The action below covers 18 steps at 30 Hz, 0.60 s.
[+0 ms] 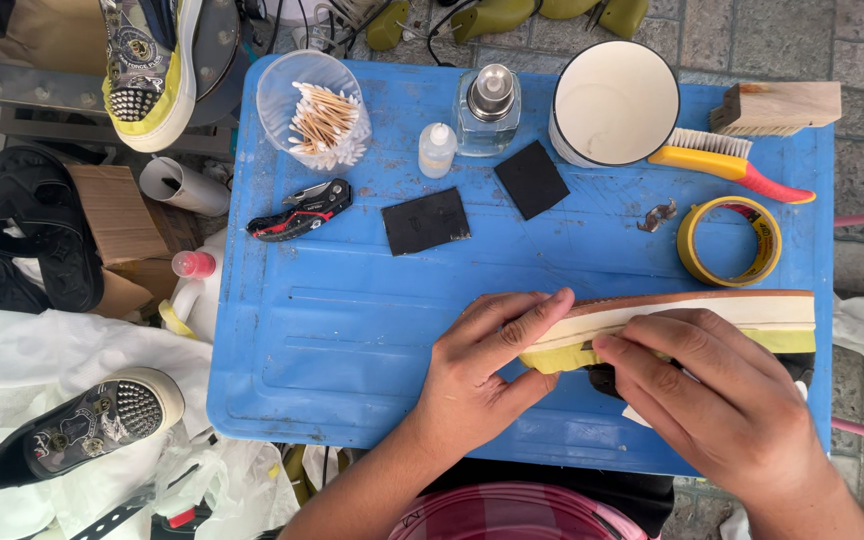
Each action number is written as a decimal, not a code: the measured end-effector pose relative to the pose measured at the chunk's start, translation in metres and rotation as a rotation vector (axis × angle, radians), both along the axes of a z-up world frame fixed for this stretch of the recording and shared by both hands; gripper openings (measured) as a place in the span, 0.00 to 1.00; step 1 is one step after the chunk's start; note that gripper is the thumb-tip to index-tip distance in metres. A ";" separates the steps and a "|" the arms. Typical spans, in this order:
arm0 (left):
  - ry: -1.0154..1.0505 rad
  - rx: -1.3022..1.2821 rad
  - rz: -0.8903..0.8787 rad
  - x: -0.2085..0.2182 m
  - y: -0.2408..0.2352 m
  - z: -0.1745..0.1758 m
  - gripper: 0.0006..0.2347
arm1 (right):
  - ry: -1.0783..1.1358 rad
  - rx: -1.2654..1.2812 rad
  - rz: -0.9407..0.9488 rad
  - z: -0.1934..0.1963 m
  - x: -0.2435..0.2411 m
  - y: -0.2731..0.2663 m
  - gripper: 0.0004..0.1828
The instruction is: The person applies yellow masking tape to the midsole of a black sneaker. They press the tape along the edge of the sole, smooth it down, and rotate the shoe to cover different sections. The shoe is handled one at a time on a blue work surface.
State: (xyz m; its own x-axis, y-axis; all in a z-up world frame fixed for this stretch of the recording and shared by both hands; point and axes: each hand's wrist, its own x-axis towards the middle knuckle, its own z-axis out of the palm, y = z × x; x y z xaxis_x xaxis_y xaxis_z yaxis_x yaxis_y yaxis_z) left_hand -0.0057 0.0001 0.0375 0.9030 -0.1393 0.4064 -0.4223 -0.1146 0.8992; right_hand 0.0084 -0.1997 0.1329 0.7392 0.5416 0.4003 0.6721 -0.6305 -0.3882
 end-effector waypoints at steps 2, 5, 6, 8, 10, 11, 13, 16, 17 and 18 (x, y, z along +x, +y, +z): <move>-0.017 0.004 0.000 0.000 0.000 0.001 0.30 | 0.015 0.048 -0.013 -0.001 0.001 0.000 0.18; -0.020 0.008 -0.001 0.000 -0.001 0.002 0.30 | 0.012 0.094 0.020 0.000 0.004 0.003 0.16; -0.018 0.009 0.001 0.000 -0.001 0.002 0.30 | 0.014 0.093 0.044 0.001 0.004 0.004 0.16; -0.019 0.006 0.004 0.000 -0.002 0.002 0.30 | 0.006 0.078 0.067 0.003 0.004 0.007 0.16; -0.016 0.003 0.005 0.000 -0.002 0.002 0.29 | -0.022 0.047 0.071 0.003 0.004 0.009 0.16; -0.011 0.002 0.002 0.000 -0.001 0.002 0.29 | -0.017 0.036 0.060 0.003 0.003 0.008 0.17; 0.004 0.003 0.000 0.000 0.000 0.001 0.29 | -0.010 0.015 0.038 0.003 0.003 0.004 0.17; 0.031 0.012 -0.003 -0.001 0.002 -0.001 0.29 | -0.047 -0.023 0.016 -0.003 0.003 -0.006 0.18; 0.035 0.017 0.000 -0.002 0.003 -0.002 0.29 | -0.070 -0.035 0.009 -0.006 0.002 -0.009 0.18; 0.038 0.022 0.003 -0.002 0.004 -0.003 0.29 | -0.094 -0.047 0.002 -0.009 0.001 -0.012 0.17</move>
